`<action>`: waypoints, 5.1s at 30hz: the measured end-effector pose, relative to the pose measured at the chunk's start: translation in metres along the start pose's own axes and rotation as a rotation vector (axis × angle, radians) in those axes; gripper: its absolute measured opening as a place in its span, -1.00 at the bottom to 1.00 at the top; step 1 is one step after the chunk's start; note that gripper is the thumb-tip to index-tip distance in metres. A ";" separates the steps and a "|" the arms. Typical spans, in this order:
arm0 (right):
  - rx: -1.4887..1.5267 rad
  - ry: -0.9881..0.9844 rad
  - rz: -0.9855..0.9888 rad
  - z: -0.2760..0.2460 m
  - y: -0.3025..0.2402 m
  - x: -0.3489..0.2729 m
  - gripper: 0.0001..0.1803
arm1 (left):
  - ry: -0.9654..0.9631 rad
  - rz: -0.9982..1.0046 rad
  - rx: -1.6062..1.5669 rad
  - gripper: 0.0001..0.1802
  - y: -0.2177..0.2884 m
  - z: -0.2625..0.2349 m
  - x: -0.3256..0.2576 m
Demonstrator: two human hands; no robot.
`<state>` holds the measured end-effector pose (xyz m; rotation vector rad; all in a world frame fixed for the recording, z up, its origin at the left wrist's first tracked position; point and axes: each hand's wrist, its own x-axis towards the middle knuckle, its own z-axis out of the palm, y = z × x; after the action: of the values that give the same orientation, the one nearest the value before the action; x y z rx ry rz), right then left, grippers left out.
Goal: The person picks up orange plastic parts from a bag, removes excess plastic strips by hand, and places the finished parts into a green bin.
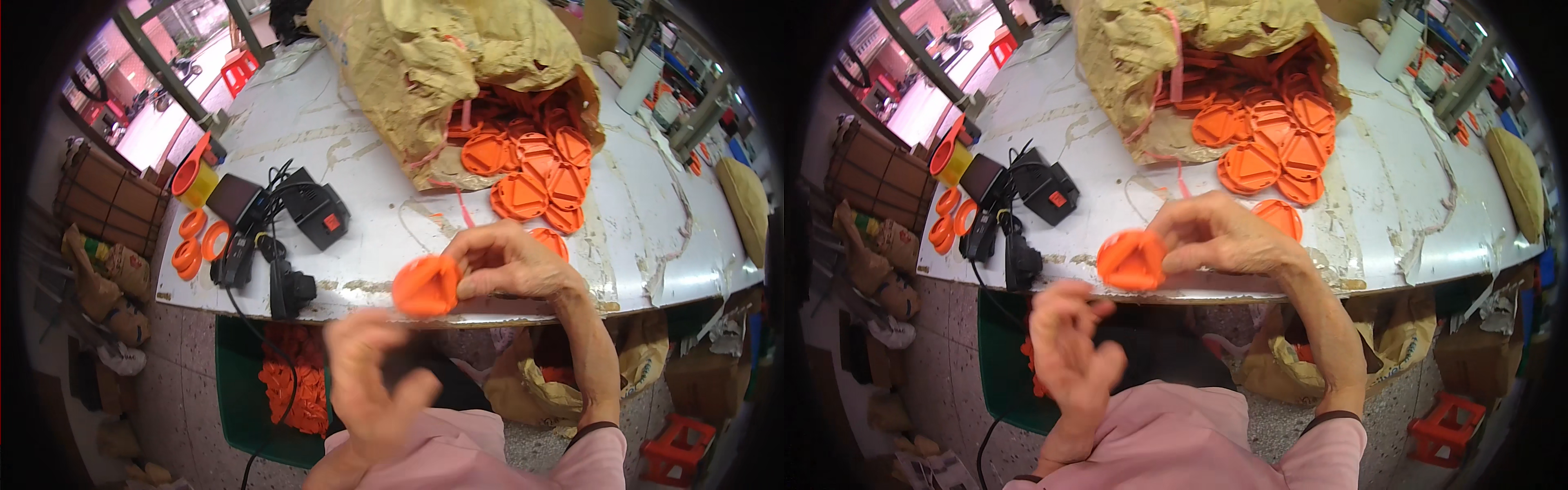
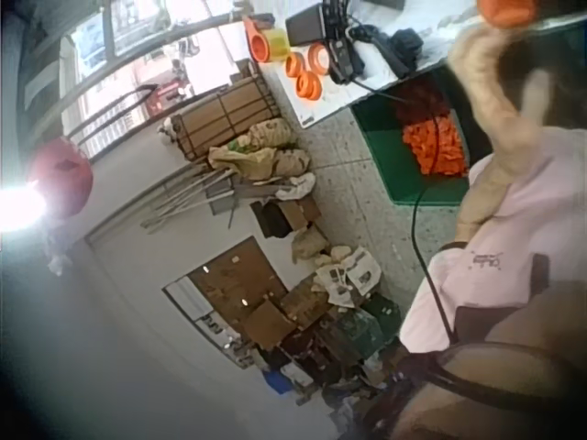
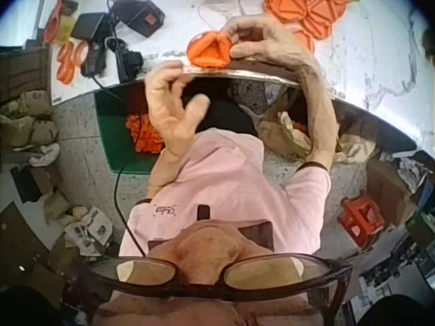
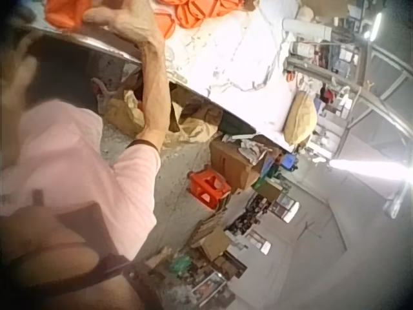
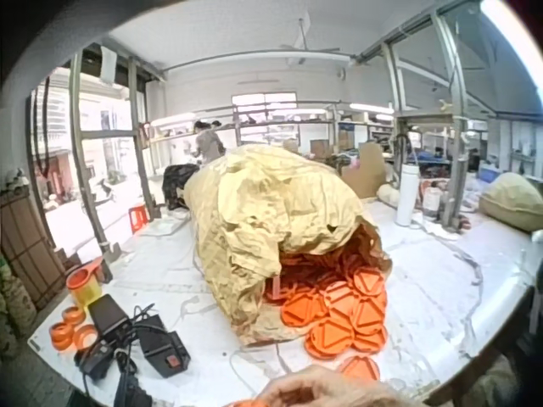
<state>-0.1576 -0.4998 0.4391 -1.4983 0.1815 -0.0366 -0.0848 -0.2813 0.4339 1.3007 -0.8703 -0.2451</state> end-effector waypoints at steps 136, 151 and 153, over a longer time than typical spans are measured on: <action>-0.809 0.846 -0.160 -0.005 0.007 -0.070 -0.62 | 0.086 -0.641 -0.268 -0.53 -0.075 -0.101 -0.066; -1.132 0.732 -0.077 0.009 0.023 -0.049 -0.74 | 1.072 -1.207 0.358 -0.48 -0.317 -0.300 -0.258; -1.110 0.705 -0.029 0.007 0.024 -0.046 -0.74 | 1.033 -1.297 0.388 -0.47 -0.317 -0.299 -0.268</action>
<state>-0.2043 -0.4850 0.4200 -2.5448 0.8483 -0.5681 0.0340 0.0092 0.0302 1.9042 0.9257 -0.3449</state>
